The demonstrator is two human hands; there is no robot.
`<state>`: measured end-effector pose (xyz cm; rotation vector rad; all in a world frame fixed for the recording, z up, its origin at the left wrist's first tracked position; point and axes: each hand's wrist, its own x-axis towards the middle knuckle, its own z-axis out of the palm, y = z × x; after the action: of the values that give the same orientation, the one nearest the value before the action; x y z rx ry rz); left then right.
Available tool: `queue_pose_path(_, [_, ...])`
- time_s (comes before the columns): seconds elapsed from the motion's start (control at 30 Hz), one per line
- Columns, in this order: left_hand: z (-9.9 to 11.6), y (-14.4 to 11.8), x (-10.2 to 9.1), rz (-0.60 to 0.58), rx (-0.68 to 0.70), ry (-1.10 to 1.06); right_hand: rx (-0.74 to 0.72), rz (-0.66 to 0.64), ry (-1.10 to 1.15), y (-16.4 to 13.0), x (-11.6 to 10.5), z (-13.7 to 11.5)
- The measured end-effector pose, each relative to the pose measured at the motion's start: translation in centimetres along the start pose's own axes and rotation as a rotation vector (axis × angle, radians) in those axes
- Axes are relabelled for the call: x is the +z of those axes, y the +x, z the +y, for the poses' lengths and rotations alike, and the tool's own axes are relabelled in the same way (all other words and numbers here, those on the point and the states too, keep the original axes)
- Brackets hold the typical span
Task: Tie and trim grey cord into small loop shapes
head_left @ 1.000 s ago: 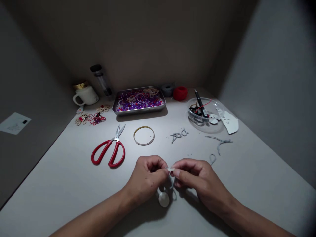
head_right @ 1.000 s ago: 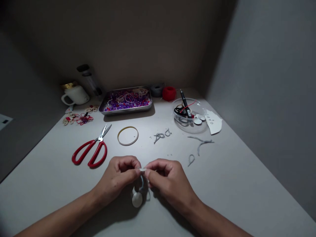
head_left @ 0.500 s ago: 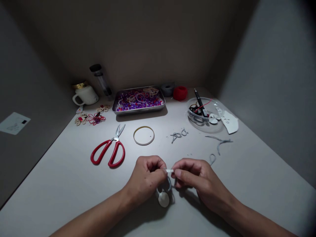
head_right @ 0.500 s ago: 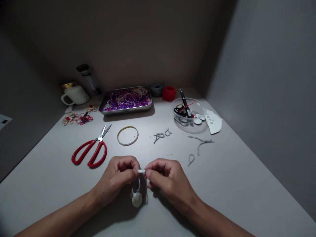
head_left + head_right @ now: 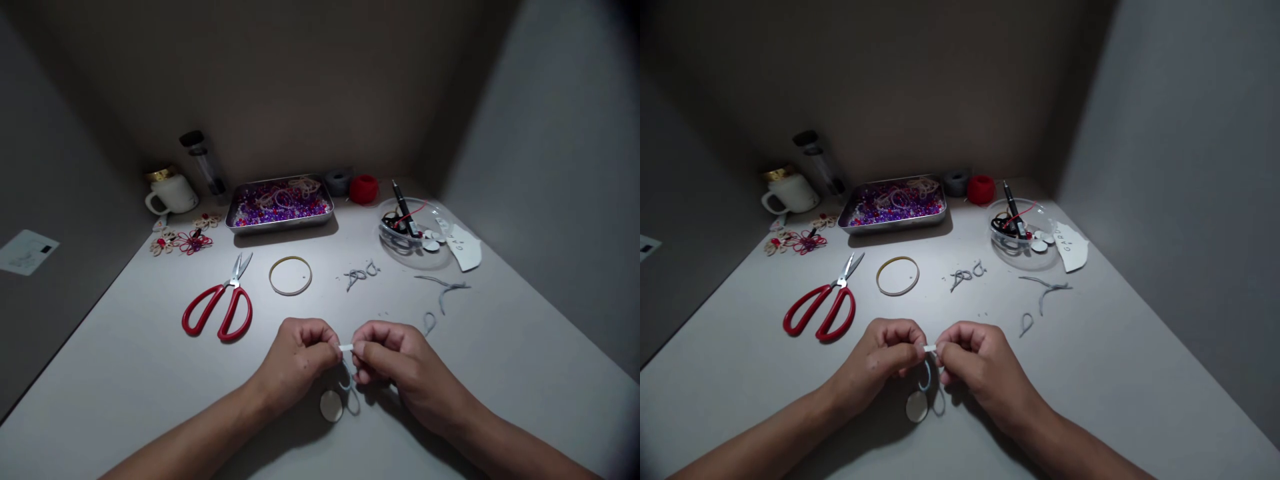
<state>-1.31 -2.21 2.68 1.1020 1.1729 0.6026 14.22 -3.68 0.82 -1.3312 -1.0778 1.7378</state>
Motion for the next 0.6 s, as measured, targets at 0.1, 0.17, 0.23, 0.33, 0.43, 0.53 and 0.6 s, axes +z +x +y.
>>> queue_pose_path(0.1, [-0.02,0.02,0.02,0.012,0.002,0.021,0.008,-0.008,0.056,-0.01,-0.13,0.04])
queue_pose_path(0.17, [-0.2,-0.1,0.02,0.055,0.033,0.045,-0.005,-0.031,0.115,0.01,-0.27,0.13])
queue_pose_path(0.23, [-0.48,-0.28,-0.01,0.14,0.132,0.122,-0.019,-0.055,0.173,0.04,-0.43,0.27])
queue_pose_path(0.33, [-0.84,-0.5,-0.11,0.259,0.404,0.317,-0.01,-0.077,0.208,0.12,-0.6,0.46])
queue_pose_path(0.43, [-0.86,-0.53,-0.16,0.267,0.515,0.381,-0.011,-0.076,0.196,0.19,-0.66,0.54])
queue_pose_path(0.53, [-0.56,-0.42,-0.09,0.181,0.252,0.205,-0.002,-0.06,0.181,0.19,-0.61,0.5])
queue_pose_path(0.6, [-0.4,-0.33,-0.03,0.12,0.096,0.085,0.003,-0.065,0.165,0.14,-0.55,0.44])
